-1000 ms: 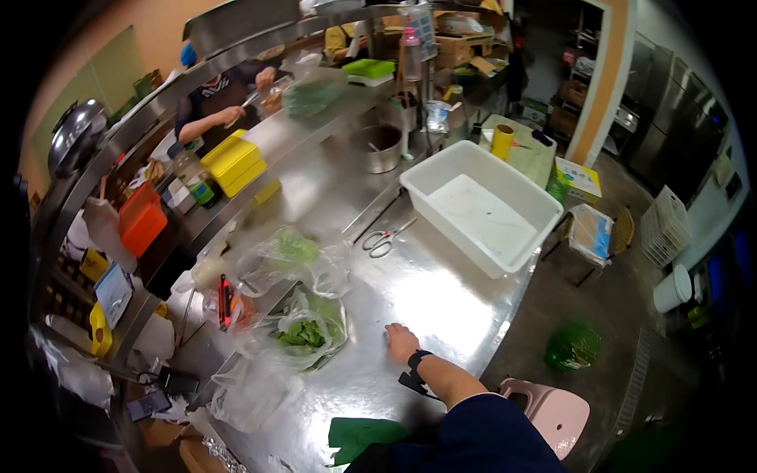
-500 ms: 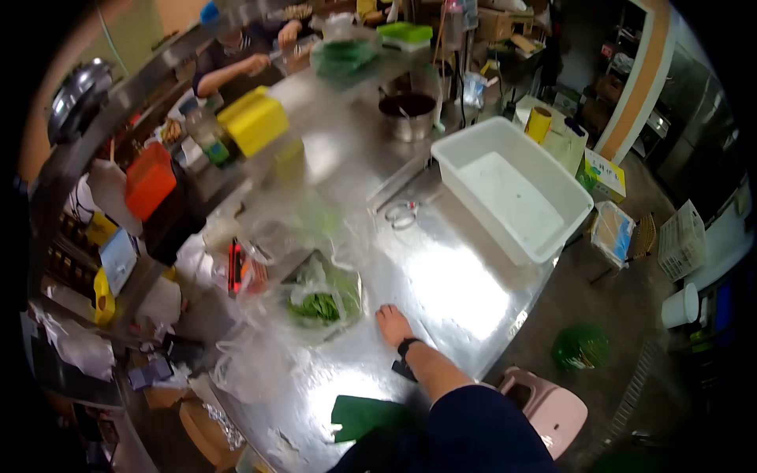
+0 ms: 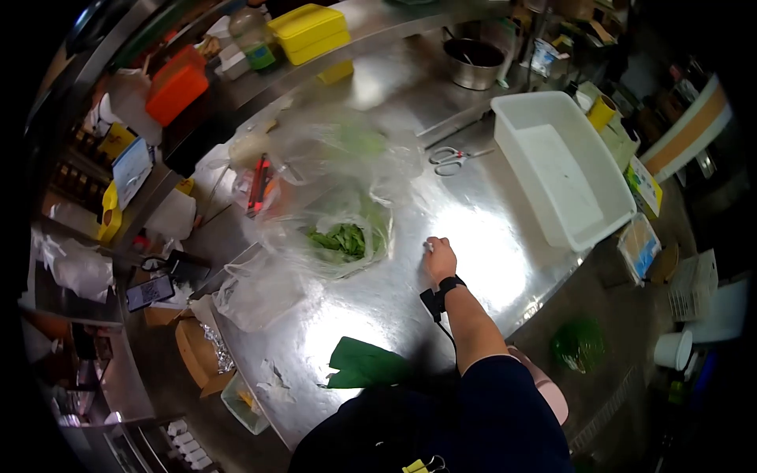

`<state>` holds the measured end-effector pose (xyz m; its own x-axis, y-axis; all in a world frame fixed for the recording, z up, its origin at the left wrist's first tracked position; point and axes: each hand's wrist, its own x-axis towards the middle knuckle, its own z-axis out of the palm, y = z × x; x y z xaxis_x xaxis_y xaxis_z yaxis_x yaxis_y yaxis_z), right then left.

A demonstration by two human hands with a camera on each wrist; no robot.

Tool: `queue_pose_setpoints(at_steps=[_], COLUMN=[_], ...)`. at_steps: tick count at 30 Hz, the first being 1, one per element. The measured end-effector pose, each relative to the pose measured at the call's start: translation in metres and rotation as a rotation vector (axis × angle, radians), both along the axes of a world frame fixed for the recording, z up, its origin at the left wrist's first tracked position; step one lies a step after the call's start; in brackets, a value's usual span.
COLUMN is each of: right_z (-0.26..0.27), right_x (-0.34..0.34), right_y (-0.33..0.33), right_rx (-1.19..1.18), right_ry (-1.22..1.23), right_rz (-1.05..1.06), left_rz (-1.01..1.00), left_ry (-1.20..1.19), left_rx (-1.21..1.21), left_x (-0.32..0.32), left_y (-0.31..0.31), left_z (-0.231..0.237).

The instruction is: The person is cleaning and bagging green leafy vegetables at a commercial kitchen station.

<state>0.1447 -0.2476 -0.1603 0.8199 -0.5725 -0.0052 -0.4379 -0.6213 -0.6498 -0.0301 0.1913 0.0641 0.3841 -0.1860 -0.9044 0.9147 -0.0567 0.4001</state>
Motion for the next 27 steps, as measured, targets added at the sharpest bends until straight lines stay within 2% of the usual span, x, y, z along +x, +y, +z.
queue_pose_setpoints(at_steps=[3,6,8,9,12,14,16,18,20,24,26,27], right_z=[-0.020,-0.019,-0.014,-0.011,-0.020,-0.021,-0.014,0.029,0.109,0.221,0.230,0.232], right_x=[0.020,0.027,0.027,0.029,0.018,0.007,-0.012,-0.022,-0.013,0.023,0.053,0.051], right_y=[-0.005,-0.002,0.001,0.004,0.006,0.017,0.038,0.069,0.105,0.134,0.126,0.122], right_rx=[-0.100,-0.220,-0.236,-0.302,-0.419,-0.294,-0.043,0.251,0.350,0.188,-0.200,-0.199], right_ry=[0.138,0.302,0.322,0.431,0.442,0.361,0.079,-0.019,-0.018,-0.634,-0.766,-0.768], right_rz=[0.049,0.081,0.120,0.129,0.295,0.339,0.476,0.636,0.610,0.747,0.736,0.755], left_rz=[0.067,0.140,0.184,0.208,0.270,0.315,0.358,0.393,0.429,0.481,0.507,0.523], left_ry=[0.003,0.012,0.014,0.013,0.013,0.011,0.011,0.017,0.017,0.004,-0.001,-0.001], left_rx=[0.005,0.005,0.001,-0.005,-0.019,-0.024,-0.039,-0.056,-0.072,-0.102,-0.120,-0.129], left_x=[-0.011,-0.025,-0.034,-0.039,-0.055,-0.067,-0.079,-0.088,-0.099,-0.121,-0.134,-0.142], left_y=[0.000,-0.001,-0.003,-0.005,-0.007,-0.009,-0.010,-0.011,-0.013,-0.013,-0.013,-0.013], left_z=[0.002,0.005,0.006,0.005,0.004,0.004,0.002,0.000,-0.001,-0.003,-0.004,-0.004])
